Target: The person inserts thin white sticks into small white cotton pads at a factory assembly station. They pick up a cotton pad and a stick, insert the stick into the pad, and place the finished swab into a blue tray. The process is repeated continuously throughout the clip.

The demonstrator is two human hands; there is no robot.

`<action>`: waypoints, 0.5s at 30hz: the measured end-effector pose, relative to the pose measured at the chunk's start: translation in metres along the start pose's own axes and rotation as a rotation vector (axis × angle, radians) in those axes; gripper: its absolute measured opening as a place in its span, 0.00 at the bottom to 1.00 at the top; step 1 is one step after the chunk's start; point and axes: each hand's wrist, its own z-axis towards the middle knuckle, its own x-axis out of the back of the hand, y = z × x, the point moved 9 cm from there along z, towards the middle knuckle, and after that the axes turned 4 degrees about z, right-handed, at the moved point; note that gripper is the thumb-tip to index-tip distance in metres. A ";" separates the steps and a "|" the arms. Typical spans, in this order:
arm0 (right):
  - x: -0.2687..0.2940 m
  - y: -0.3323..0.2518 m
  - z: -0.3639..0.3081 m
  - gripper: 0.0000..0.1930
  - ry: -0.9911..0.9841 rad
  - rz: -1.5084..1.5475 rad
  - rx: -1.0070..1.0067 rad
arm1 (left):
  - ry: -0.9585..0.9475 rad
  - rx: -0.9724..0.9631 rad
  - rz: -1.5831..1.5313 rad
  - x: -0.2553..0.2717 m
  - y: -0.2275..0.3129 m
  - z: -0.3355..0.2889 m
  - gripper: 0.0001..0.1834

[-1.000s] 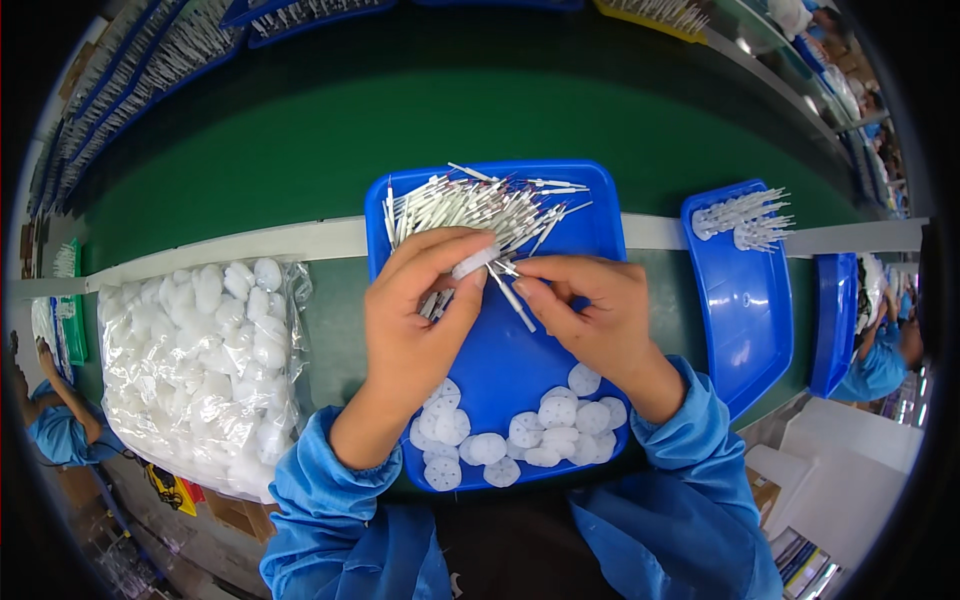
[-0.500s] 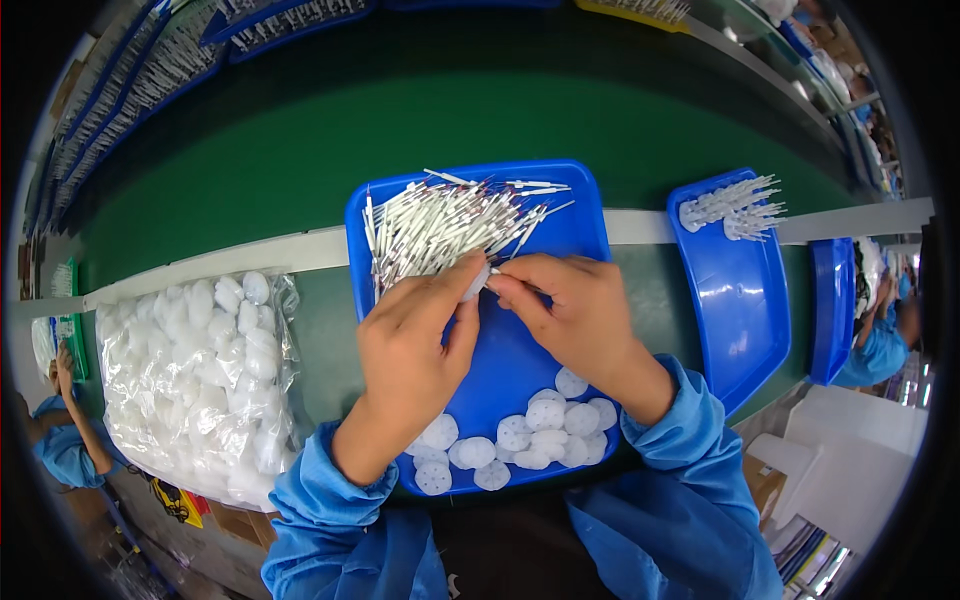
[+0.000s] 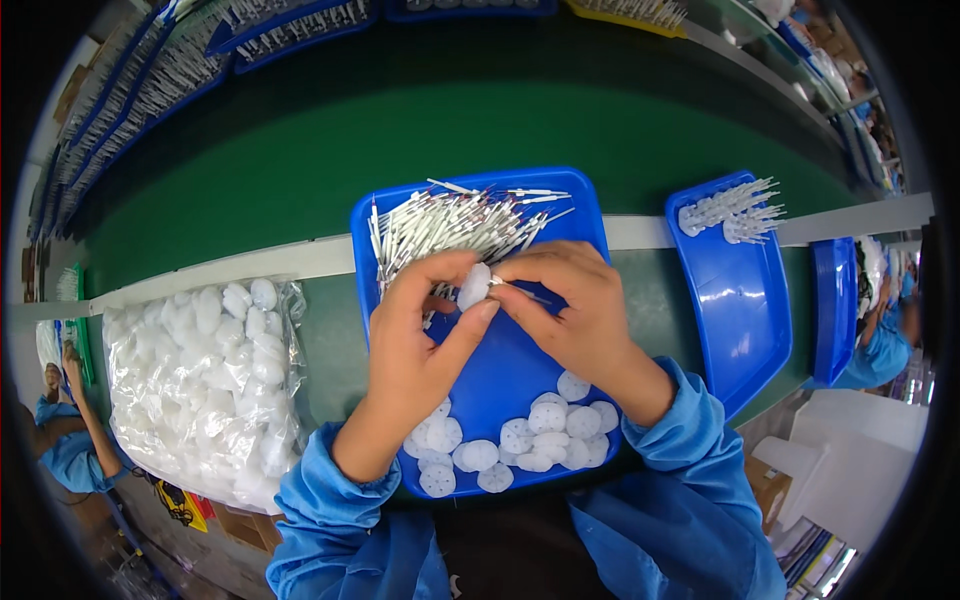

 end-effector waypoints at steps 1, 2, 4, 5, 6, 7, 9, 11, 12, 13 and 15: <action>0.002 0.003 0.002 0.11 0.006 0.076 -0.012 | -0.011 -0.056 0.078 0.002 0.000 0.001 0.23; 0.005 0.006 0.004 0.12 0.011 0.152 -0.024 | -0.023 -0.112 0.156 0.003 0.002 0.001 0.23; 0.003 0.014 0.003 0.14 -0.020 0.334 -0.109 | -0.029 -0.221 0.266 0.003 0.014 0.001 0.27; -0.002 0.019 0.000 0.14 -0.054 0.442 -0.182 | -0.027 -0.275 0.325 0.001 0.019 0.000 0.27; -0.007 0.023 -0.004 0.15 -0.087 0.550 -0.256 | -0.027 -0.328 0.386 -0.001 0.023 -0.002 0.27; -0.009 0.023 -0.006 0.14 -0.109 0.554 -0.267 | -0.025 -0.337 0.383 -0.002 0.024 -0.003 0.27; -0.015 0.026 -0.012 0.14 -0.152 0.563 -0.290 | -0.021 -0.354 0.378 -0.004 0.026 -0.004 0.27; -0.014 0.031 -0.015 0.12 -0.135 0.645 -0.336 | -0.046 -0.352 0.352 -0.004 0.026 -0.004 0.28; -0.014 0.034 -0.016 0.12 -0.127 0.685 -0.359 | -0.057 -0.350 0.338 -0.005 0.026 -0.004 0.28; -0.016 0.036 -0.016 0.11 -0.131 0.722 -0.397 | -0.066 -0.349 0.330 -0.006 0.027 -0.003 0.28; -0.019 0.041 -0.017 0.10 -0.139 0.796 -0.474 | -0.083 -0.347 0.313 -0.008 0.028 -0.003 0.29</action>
